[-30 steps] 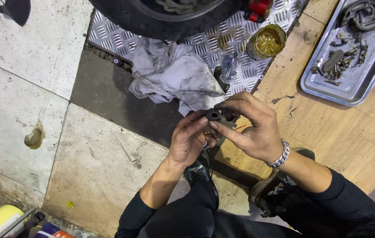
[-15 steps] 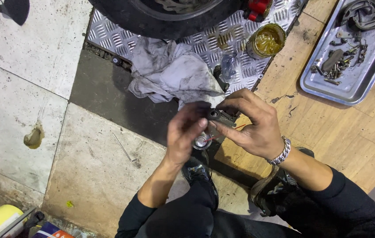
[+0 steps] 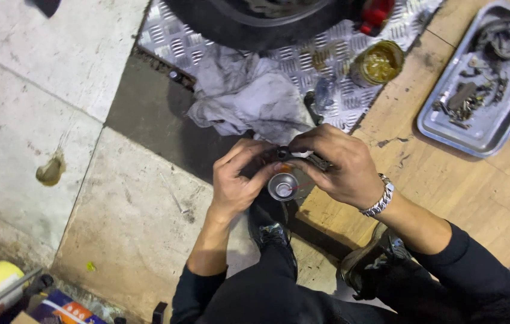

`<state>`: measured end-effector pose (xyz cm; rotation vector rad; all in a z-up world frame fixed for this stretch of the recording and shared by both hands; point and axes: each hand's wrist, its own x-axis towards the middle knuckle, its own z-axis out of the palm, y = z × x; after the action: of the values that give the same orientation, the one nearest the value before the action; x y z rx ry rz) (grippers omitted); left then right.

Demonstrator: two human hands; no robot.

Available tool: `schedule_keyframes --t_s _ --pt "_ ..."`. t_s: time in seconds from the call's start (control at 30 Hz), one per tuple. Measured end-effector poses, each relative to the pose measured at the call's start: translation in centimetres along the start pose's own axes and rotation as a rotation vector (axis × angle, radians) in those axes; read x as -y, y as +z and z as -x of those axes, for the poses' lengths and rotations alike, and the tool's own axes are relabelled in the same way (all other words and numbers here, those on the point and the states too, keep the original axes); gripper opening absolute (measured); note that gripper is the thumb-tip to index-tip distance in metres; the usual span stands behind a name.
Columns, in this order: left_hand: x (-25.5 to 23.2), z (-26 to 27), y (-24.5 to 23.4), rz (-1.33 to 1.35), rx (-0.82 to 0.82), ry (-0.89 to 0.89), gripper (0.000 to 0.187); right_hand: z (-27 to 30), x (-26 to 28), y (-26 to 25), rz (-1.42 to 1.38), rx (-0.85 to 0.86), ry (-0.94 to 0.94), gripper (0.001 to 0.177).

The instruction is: Cleaning a motorcycle brake caliper using a spray cleaner and a rag.

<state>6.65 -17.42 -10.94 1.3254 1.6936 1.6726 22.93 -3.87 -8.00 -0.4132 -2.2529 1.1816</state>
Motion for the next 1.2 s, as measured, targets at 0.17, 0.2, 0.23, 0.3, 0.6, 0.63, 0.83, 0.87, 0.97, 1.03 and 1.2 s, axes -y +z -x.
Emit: schedule_keyframes --t_s 0.17,0.2,0.23,0.3,0.6,0.63,0.83,0.87,0.97,1.03,1.2 --pt "0.4 1.3 -1.4 -0.019 -0.141 0.022 0.028 -0.9 0.6 1.7 -0.010 0.053 -0.057 0.012" --pt "0.5 1.7 -1.8 -0.010 -0.163 0.029 0.029 -0.9 0.6 2.2 -0.018 0.058 -0.065 0.012" --pt "0.6 2.0 -2.0 -0.022 -0.177 0.007 0.029 -0.9 0.8 2.5 -0.038 0.079 -0.059 0.012" --pt "1.0 2.4 -2.5 -0.062 -0.166 0.069 0.022 -1.1 1.0 3.1 0.062 0.130 -0.094 0.027" --pt "5.2 7.3 -6.9 -0.310 -0.257 -0.175 0.031 20.0 -3.4 6.7 0.108 0.325 0.823 0.064" --pt "5.6 7.8 -6.8 -0.305 -0.258 -0.197 0.031 18.2 -3.1 7.6 0.109 0.341 0.837 0.064" --pt "6.9 8.6 -7.3 -0.266 -0.304 -0.255 0.031 12.7 -8.1 12.2 0.065 0.063 0.398 0.092" --pt "6.9 8.5 -7.4 -0.281 -0.308 -0.271 0.031 11.3 -8.6 12.2 -0.062 0.099 0.367 0.094" --pt "7.0 8.3 -7.9 -0.325 -0.323 -0.290 0.031 7.8 -8.2 11.2 -0.343 0.226 0.430 0.111" --pt "7.3 8.5 -8.4 -0.354 -0.335 -0.289 0.031 7.7 -8.4 11.4 -0.496 0.320 0.518 0.127" --pt "8.4 8.6 -8.6 -0.490 -0.342 -0.294 0.034 2.8 -3.8 12.0 -0.577 0.110 0.511 0.123"
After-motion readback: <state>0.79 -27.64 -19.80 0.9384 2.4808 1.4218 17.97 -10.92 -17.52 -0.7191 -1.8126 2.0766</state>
